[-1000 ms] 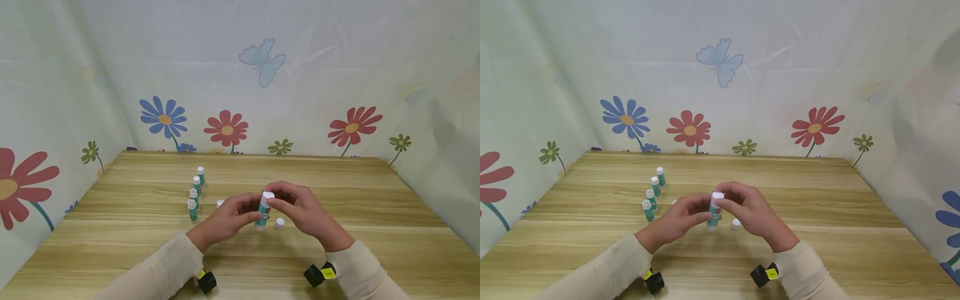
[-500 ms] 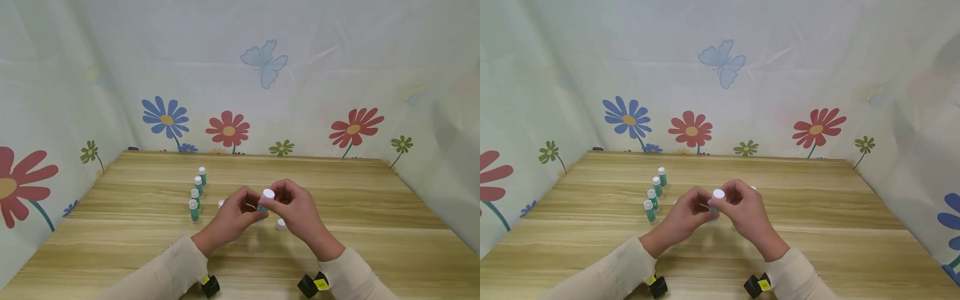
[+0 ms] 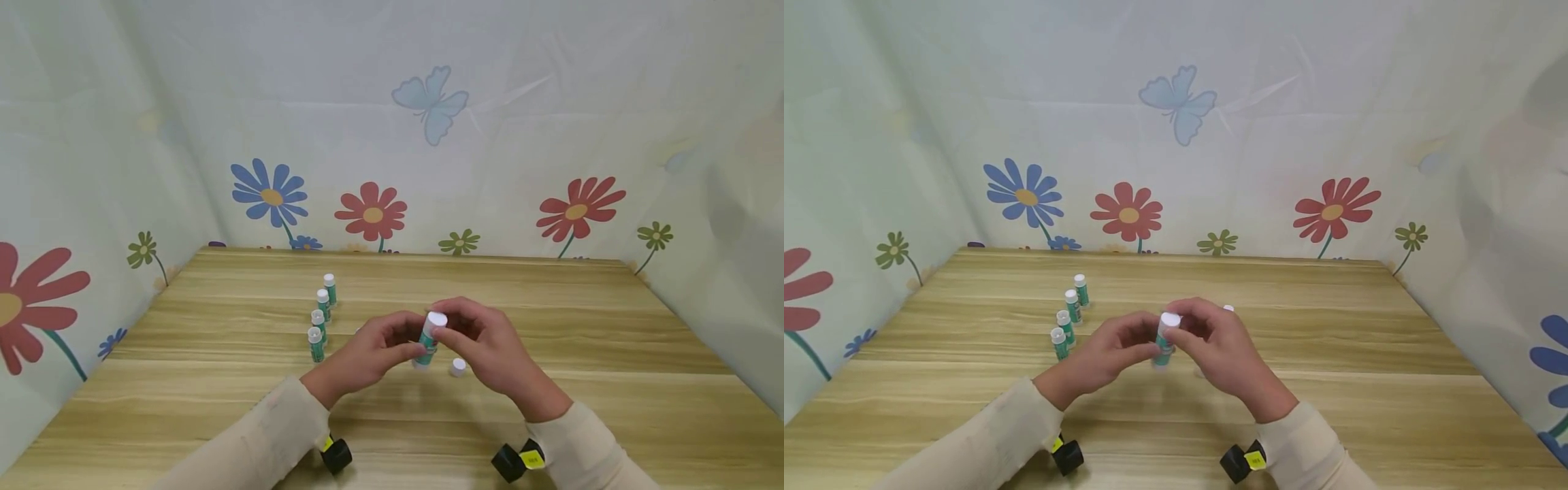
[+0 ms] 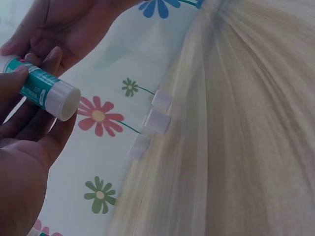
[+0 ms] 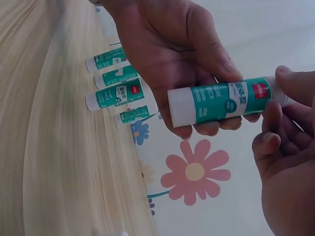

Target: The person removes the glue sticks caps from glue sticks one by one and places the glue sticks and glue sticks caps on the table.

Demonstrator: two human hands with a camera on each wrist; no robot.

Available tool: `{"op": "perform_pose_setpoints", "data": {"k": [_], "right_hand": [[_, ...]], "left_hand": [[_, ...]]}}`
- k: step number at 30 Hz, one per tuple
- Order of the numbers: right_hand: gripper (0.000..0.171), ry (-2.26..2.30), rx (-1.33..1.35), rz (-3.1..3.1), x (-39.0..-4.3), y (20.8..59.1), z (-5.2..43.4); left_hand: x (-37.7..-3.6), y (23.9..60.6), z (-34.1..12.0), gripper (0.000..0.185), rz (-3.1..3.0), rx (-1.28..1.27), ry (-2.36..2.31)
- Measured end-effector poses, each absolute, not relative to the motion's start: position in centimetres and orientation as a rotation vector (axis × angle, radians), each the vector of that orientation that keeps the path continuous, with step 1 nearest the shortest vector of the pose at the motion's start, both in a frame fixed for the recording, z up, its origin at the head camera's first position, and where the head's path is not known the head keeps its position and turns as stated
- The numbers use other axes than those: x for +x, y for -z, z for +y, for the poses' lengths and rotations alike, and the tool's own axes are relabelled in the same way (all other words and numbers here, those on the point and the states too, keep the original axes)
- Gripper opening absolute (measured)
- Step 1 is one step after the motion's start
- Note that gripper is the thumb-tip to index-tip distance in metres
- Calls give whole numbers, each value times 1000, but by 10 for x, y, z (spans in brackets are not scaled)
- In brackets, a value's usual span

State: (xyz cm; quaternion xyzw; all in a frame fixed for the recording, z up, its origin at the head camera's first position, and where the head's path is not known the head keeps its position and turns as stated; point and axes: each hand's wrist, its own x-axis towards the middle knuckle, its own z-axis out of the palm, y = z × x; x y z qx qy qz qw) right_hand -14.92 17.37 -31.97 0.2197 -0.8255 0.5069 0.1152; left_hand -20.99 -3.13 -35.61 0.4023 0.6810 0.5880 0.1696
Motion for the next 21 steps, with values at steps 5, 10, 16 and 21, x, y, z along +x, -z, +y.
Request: {"op": "perform_pose_setpoints", "data": {"k": [5, 10, 16, 21], "right_hand": [[31, -1545, 764, -2409, -149, 319, 177], [35, -1527, 591, -2419, -151, 324, 170], [34, -1525, 323, -2397, -150, 328, 160], [34, -1502, 231, -2384, -148, 326, 158]], "left_hand": [[-210, 354, -33, 35, 1885, 1149, -1680], [-206, 358, -28, 30, 1931, 1112, -1771], [-200, 363, -20, 26, 2123, 1119, -1809], [-199, 364, -17, 25, 2194, 1137, -1797]]}}
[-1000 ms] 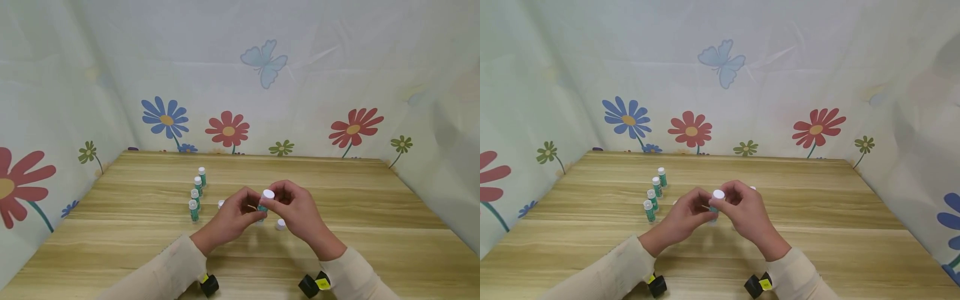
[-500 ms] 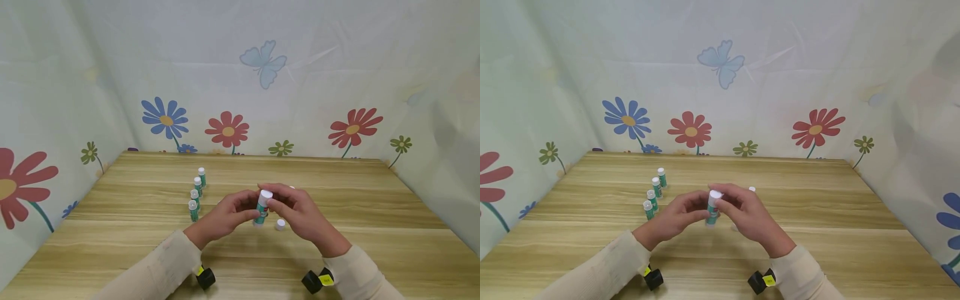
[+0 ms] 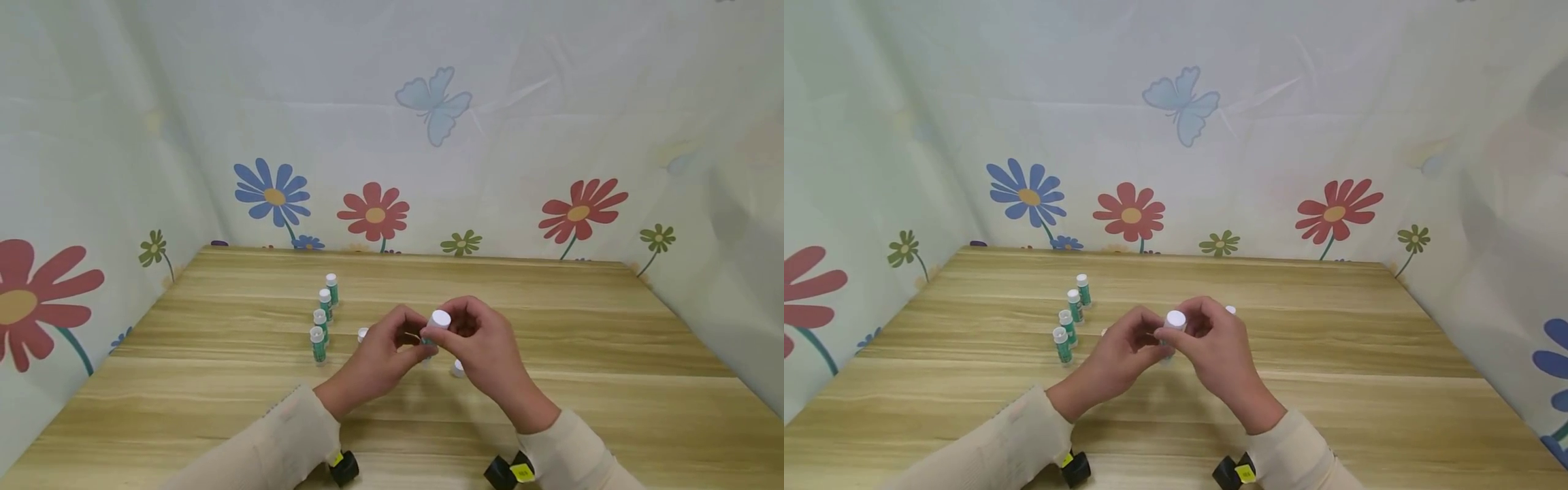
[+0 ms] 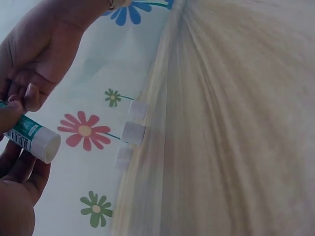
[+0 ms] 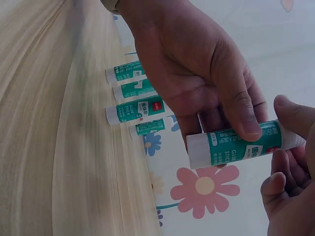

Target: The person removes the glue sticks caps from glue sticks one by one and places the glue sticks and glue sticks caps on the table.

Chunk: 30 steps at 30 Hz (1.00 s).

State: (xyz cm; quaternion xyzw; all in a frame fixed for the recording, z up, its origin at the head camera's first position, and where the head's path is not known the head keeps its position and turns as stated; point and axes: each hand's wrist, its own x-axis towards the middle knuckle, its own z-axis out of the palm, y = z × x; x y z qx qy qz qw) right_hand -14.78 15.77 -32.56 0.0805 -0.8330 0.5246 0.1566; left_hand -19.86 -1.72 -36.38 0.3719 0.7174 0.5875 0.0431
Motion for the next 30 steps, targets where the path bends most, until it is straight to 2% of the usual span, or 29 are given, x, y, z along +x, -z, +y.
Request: {"op": "perform_pose_setpoints", "data": {"k": [6, 11, 15, 18, 24, 30], "right_hand": [[26, -1473, 332, -2392, -146, 323, 162], [23, -1470, 562, -2395, -147, 322, 171], [28, -1516, 791, -2389, -148, 320, 179], [33, -1547, 868, -2401, -148, 319, 182], [41, -1507, 705, -2453, -150, 320, 176], [31, -1504, 439, -2462, -150, 325, 166]], "left_hand": [[-202, 362, -21, 25, 2090, 1124, -1739], [-208, 359, -27, 29, 1956, 1152, -1682], [-210, 357, -30, 35, 1855, 1154, -1652], [-210, 356, -31, 36, 1810, 1135, -1655], [-208, 357, -28, 33, 1864, 1095, -1745], [-204, 362, -22, 29, 2024, 1049, -1799]]}}
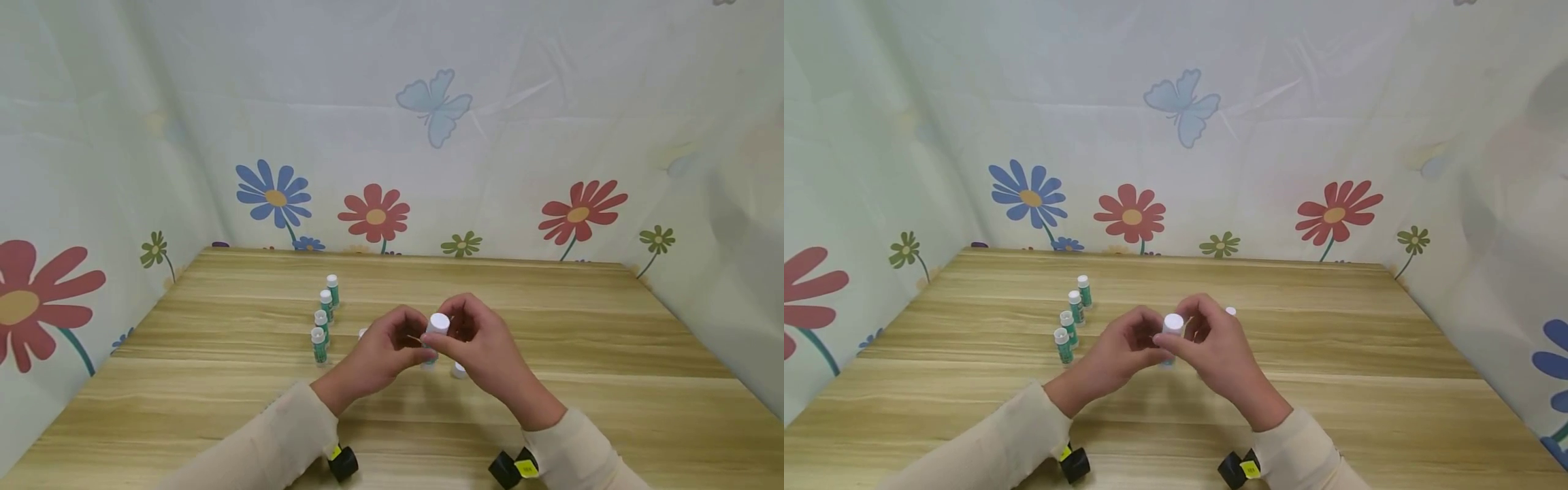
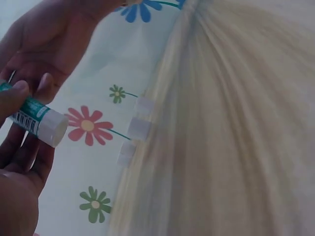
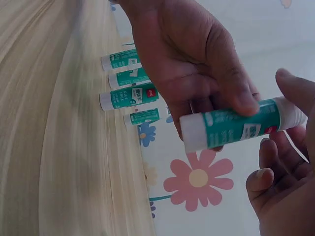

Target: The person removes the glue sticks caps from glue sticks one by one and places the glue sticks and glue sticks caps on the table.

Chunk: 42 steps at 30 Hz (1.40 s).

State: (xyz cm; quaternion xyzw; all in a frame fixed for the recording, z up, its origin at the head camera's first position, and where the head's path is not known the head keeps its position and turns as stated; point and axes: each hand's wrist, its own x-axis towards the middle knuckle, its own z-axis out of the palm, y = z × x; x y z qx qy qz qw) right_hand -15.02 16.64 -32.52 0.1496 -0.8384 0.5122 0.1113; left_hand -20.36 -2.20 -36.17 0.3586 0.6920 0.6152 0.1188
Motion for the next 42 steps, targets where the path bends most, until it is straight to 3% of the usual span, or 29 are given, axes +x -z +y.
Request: {"op": "perform_pose_setpoints", "data": {"k": [8, 15, 25, 35, 42], "right_hand": [[23, -1439, 464, -2456, -149, 324, 167], [15, -1455, 676, -2384, -148, 322, 172], [29, -1578, 860, -2342, -150, 323, 178], [32, -1577, 370, -2407, -149, 323, 165], [25, -1558, 365, -2399, -149, 325, 164]], "left_hand": [[-201, 364, -21, 30, 2088, 1114, -1736], [-205, 360, -28, 32, 1882, 1176, -1701], [-206, 358, -32, 33, 1767, 1165, -1708], [-204, 365, -24, 32, 2025, 1069, -1841], [-201, 365, -21, 32, 2104, 1076, -1826]]}}
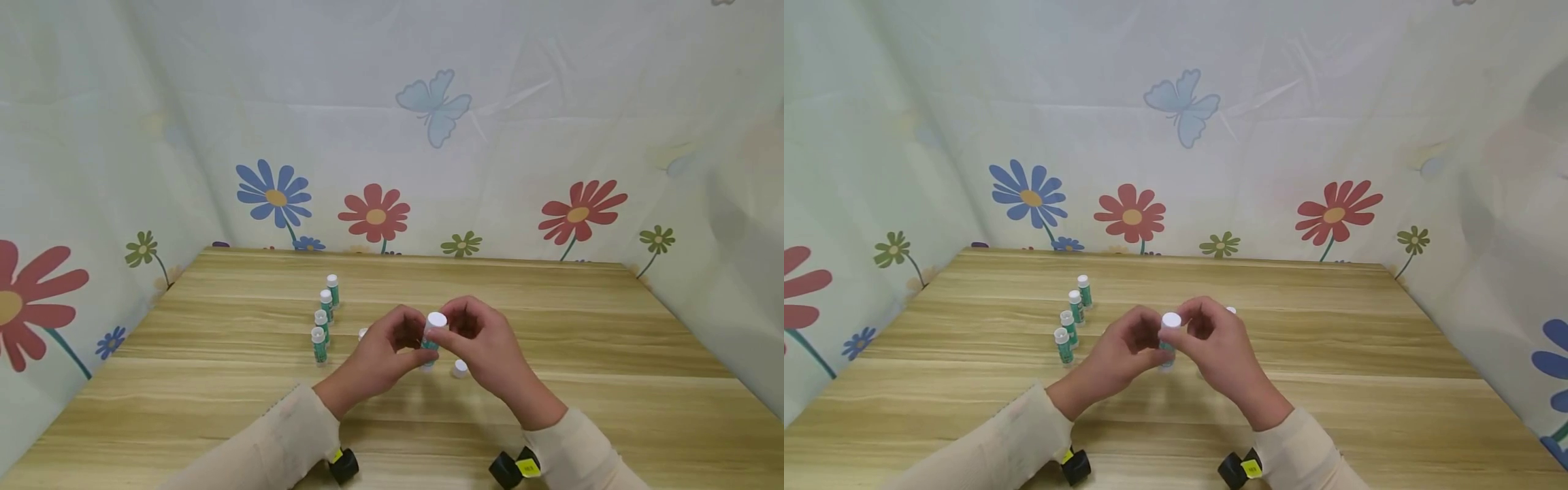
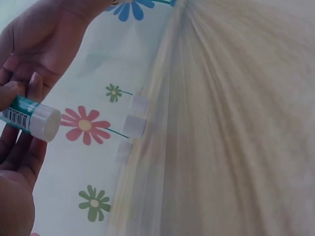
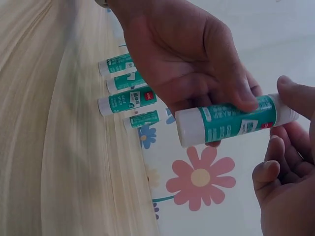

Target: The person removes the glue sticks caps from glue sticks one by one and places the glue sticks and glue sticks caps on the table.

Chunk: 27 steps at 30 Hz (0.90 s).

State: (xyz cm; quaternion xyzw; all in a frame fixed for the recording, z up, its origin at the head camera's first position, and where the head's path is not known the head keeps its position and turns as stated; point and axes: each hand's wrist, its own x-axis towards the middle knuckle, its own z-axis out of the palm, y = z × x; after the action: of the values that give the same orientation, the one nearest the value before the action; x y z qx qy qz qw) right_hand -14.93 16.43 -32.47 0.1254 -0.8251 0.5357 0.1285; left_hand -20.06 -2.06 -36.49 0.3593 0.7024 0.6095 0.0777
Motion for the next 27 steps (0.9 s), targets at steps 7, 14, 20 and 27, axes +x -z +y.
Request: {"op": "perform_pose_setpoints", "data": {"k": [7, 14, 20, 27], "right_hand": [[19, -1558, 591, -2365, -148, 325, 168], [29, -1615, 730, -2337, -148, 325, 171], [34, -1611, 408, -2377, -148, 326, 164], [37, -1606, 246, -2367, -148, 326, 159]], "left_hand": [[-204, 366, -28, 32, 1878, 1146, -1828], [-204, 363, -30, 30, 1787, 1145, -1830], [-201, 363, -24, 32, 2027, 1041, -1861], [-198, 363, -20, 31, 2215, 1018, -1830]]}}
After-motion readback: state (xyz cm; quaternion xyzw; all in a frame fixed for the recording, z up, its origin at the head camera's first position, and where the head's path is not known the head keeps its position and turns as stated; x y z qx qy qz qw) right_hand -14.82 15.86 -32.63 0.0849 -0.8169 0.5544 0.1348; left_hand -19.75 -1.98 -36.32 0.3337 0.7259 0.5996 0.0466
